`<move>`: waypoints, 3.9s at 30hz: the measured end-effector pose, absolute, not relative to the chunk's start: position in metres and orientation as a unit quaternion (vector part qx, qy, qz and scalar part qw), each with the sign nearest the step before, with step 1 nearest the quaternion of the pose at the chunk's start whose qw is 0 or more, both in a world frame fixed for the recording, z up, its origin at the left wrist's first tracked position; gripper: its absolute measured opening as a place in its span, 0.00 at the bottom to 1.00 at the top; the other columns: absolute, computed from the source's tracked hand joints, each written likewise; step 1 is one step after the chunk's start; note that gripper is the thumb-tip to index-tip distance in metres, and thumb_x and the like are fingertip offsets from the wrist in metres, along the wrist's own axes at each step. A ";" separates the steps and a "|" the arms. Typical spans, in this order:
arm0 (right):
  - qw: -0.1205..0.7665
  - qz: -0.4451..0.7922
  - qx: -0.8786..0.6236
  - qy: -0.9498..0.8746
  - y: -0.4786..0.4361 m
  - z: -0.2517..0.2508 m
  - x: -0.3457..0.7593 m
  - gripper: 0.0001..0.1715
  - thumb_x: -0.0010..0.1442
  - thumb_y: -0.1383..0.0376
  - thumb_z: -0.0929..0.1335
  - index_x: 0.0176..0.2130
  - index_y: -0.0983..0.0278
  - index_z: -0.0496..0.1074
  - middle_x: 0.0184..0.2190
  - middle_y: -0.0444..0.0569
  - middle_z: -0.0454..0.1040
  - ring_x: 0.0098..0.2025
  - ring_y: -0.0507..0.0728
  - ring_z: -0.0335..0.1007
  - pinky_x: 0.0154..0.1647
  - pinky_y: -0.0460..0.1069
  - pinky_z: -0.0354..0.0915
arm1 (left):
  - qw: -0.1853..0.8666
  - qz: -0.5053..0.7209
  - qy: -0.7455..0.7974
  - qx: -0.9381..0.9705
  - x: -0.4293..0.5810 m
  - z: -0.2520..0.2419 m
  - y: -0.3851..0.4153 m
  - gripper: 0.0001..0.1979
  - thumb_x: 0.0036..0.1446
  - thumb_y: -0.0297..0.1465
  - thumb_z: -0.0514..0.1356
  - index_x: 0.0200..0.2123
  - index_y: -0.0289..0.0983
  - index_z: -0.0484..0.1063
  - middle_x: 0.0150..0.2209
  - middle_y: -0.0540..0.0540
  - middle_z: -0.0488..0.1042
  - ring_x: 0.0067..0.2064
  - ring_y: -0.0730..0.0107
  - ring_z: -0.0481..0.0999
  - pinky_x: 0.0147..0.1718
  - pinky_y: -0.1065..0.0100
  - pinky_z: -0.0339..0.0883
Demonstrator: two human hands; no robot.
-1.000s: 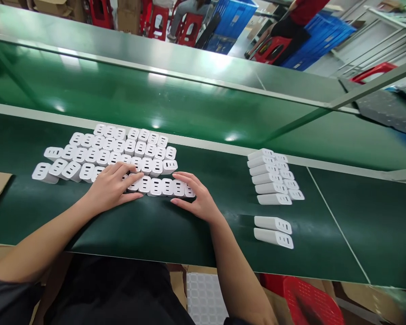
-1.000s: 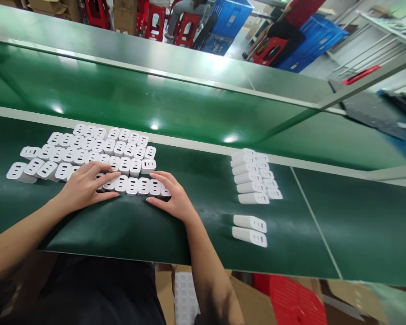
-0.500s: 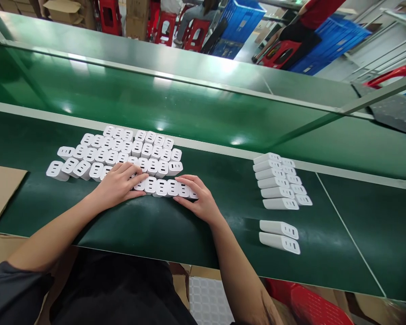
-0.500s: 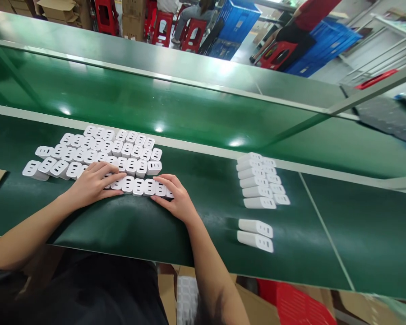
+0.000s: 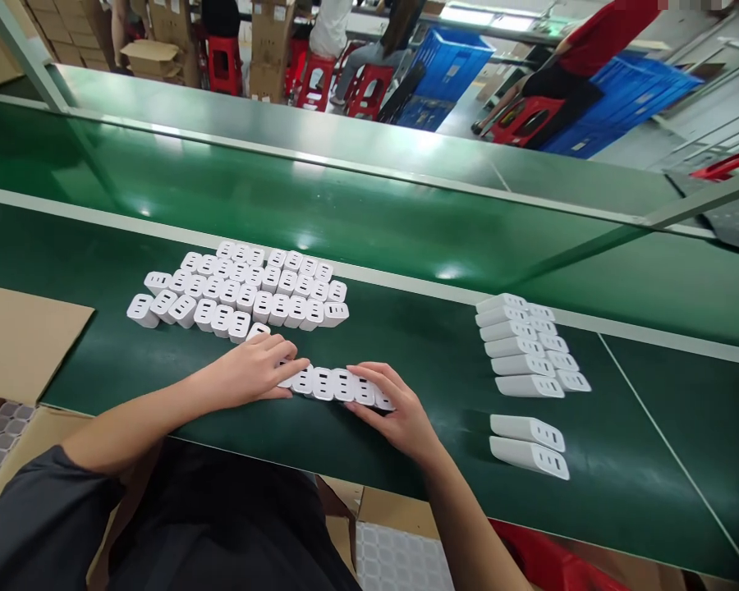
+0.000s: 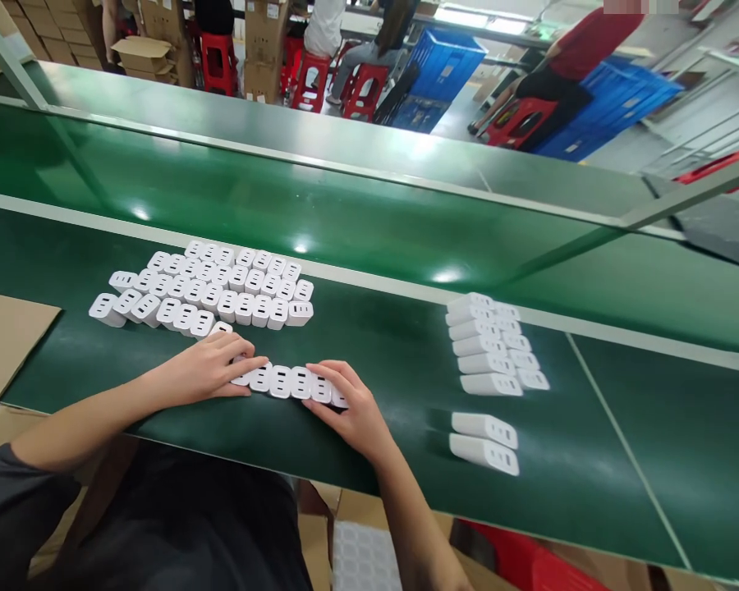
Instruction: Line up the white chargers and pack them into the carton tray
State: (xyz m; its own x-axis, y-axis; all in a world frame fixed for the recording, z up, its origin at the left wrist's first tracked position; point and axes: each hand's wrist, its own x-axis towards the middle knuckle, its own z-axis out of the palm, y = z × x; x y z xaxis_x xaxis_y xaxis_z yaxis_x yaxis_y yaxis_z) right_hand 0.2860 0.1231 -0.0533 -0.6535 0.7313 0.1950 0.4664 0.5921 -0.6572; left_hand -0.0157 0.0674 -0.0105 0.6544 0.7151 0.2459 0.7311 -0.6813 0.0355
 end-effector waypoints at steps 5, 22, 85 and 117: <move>0.233 0.210 -0.312 -0.897 0.118 -0.038 0.292 0.33 0.64 0.53 0.69 0.65 0.52 0.61 0.60 0.54 0.68 0.65 0.68 0.60 0.62 0.66 0.65 | 0.007 -0.125 -0.415 -0.901 -0.035 0.014 0.062 0.34 0.60 0.50 0.62 0.62 0.36 0.63 0.55 0.37 0.71 0.56 0.52 0.71 0.55 0.55 0.65; 0.008 0.084 -0.235 -0.968 0.133 0.024 0.101 0.31 0.66 0.60 0.68 0.65 0.65 0.63 0.60 0.58 0.68 0.56 0.65 0.69 0.44 0.55 0.74 | 0.055 -0.137 -0.598 -0.788 -0.130 -0.003 0.038 0.26 0.62 0.39 0.62 0.60 0.36 0.66 0.58 0.36 0.70 0.60 0.49 0.67 0.59 0.49 0.63; -0.082 0.146 -0.142 -0.976 0.101 0.038 0.019 0.26 0.64 0.52 0.71 0.52 0.68 0.73 0.44 0.55 0.78 0.48 0.63 0.74 0.44 0.53 0.63 | -0.178 -0.185 -0.647 -0.718 -0.171 -0.024 -0.020 0.33 0.60 0.53 0.60 0.62 0.43 0.66 0.48 0.42 0.77 0.47 0.58 0.76 0.41 0.64 0.69; 0.233 0.257 0.079 -0.935 0.034 -0.056 0.055 0.08 0.70 0.65 0.65 0.45 0.66 0.73 0.24 0.40 0.68 0.25 0.48 0.61 0.27 0.47 0.57 | -0.493 -0.380 -0.500 -0.602 -0.165 -0.031 0.080 0.24 0.60 0.49 0.61 0.32 0.32 0.80 0.29 0.41 0.81 0.28 0.73 0.78 0.30 0.74 0.71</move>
State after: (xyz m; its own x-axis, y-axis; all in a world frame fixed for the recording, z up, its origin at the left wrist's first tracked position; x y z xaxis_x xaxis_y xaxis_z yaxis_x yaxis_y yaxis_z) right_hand 0.0552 0.0342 -0.0556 -0.8787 -0.0276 0.4766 -0.2671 0.8558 -0.4430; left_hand -0.1653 0.0797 -0.0315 0.2110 0.9769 -0.0342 0.2276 -0.0151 0.9736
